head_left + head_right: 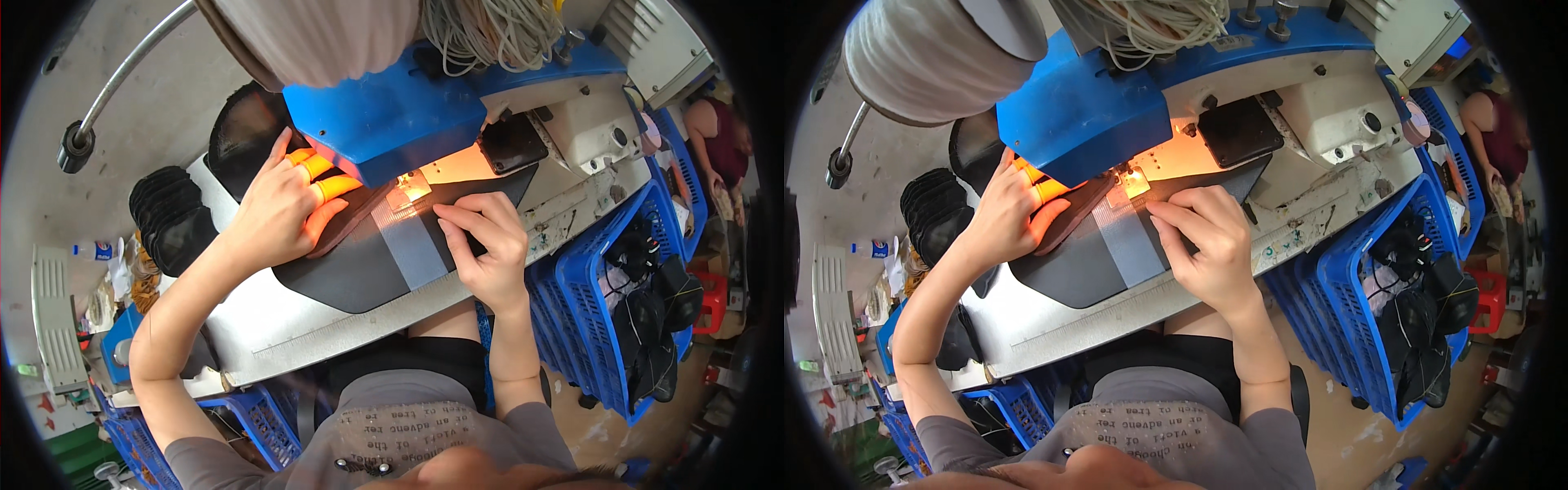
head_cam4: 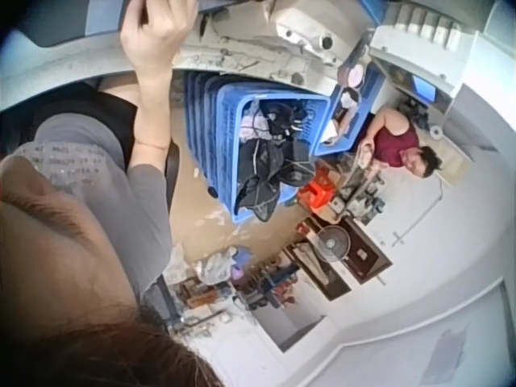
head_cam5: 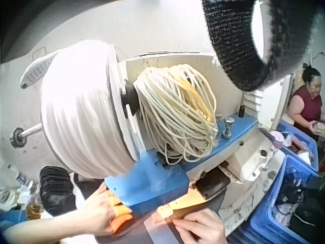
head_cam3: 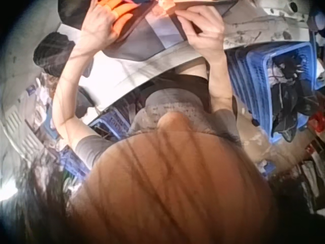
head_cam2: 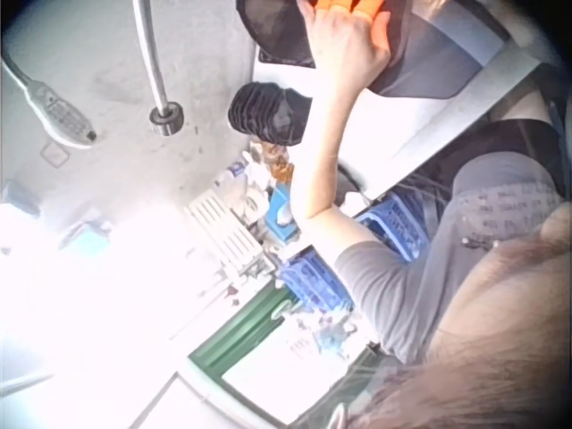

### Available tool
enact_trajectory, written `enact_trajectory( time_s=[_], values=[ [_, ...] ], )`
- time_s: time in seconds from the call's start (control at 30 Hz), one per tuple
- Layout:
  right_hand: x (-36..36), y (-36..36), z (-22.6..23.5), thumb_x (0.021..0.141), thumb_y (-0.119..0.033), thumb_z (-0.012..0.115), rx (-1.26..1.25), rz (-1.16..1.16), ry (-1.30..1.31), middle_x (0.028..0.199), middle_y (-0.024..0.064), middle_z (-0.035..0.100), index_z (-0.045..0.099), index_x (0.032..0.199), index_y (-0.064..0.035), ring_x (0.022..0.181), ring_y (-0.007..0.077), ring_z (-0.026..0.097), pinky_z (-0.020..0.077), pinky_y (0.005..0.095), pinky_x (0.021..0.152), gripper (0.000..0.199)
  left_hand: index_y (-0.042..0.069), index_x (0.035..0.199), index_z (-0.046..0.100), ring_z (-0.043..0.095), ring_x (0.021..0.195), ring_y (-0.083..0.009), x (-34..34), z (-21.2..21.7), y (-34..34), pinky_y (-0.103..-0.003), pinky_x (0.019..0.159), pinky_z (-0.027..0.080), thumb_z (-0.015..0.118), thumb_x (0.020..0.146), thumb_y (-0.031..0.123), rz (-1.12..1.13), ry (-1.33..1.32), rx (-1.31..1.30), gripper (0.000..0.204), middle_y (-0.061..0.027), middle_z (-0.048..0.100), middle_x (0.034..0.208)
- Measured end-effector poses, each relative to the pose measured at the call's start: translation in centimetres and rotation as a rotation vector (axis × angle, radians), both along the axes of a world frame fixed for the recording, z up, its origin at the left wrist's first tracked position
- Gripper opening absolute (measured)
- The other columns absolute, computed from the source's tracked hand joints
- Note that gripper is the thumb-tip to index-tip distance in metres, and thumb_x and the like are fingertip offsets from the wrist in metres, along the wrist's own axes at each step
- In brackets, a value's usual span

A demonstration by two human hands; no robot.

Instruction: The person uses a sewing machine to stitch black fabric pieces, likely face masks, one at a time. They guide the fabric under the needle, sew along the edges, and then remove the finished piece to place it on the table before picking up the next piece. The process is repeated continuously throughout the clip.

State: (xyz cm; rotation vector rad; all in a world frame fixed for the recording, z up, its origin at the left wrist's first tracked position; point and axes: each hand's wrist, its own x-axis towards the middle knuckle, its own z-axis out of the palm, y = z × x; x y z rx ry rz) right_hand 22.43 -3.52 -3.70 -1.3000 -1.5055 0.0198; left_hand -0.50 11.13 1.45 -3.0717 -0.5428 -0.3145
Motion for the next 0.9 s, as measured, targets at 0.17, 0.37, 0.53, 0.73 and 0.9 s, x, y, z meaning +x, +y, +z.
enact_trajectory(
  time_s=[0.17,0.37,0.53,0.73,0.9],
  values=[
    [0.1,0.1,-0.2,0.070,0.004,0.074,0.010,0.012,0.003,0.082,0.0052,0.064,0.074,0.087,-0.0036,0.074,0.0240,0.058,0.0460,0.0343,0.066,0.018,0.011,0.110,0.071,0.060,0.095,-0.0332,0.3,0.5,-0.4,-0.055,0.116,0.025,0.067,0.086,0.019,0.014,-0.003,-0.020,0.025,-0.0147,0.065,0.099],
    [0.2,0.0,-0.2,0.071,0.002,0.074,0.013,0.020,0.009,0.081,0.0048,0.064,0.073,0.087,-0.0035,0.074,0.0238,0.058,0.0457,0.0344,0.068,0.017,0.008,0.107,0.071,0.059,0.098,-0.0319,0.8,0.6,-1.0,-0.055,0.115,0.028,0.066,0.087,0.018,0.026,-0.038,-0.012,0.023,-0.0143,0.064,0.105],
    [0.2,0.0,-0.1,0.072,0.002,0.074,0.032,0.038,0.021,0.081,0.0043,0.064,0.073,0.086,-0.0038,0.075,0.0231,0.059,0.0454,0.0345,0.068,0.015,0.006,0.108,0.071,0.059,0.097,-0.0316,1.1,1.0,-2.0,-0.055,0.113,0.031,0.066,0.087,0.018,0.106,-0.011,-0.021,0.024,-0.0133,0.063,0.104],
    [0.3,-0.1,-0.2,0.073,0.001,0.074,0.039,0.045,0.023,0.081,0.0039,0.064,0.073,0.086,-0.0043,0.076,0.0229,0.059,0.0452,0.0347,0.068,0.014,0.006,0.116,0.069,0.057,0.100,-0.0356,2.1,2.0,-4.2,-0.047,0.109,0.038,0.068,0.086,0.017,0.260,0.051,-0.066,0.031,-0.0165,0.062,0.104],
    [0.3,0.0,-0.3,0.073,0.000,0.074,0.047,0.050,0.020,0.081,0.0034,0.064,0.073,0.086,-0.0047,0.077,0.0230,0.059,0.0451,0.0347,0.069,0.014,0.006,0.121,0.067,0.057,0.099,-0.0392,2.5,1.7,-5.8,-0.047,0.091,0.047,0.066,0.088,0.014,0.299,0.012,-0.085,0.034,-0.0205,0.059,0.105]
  ],
)
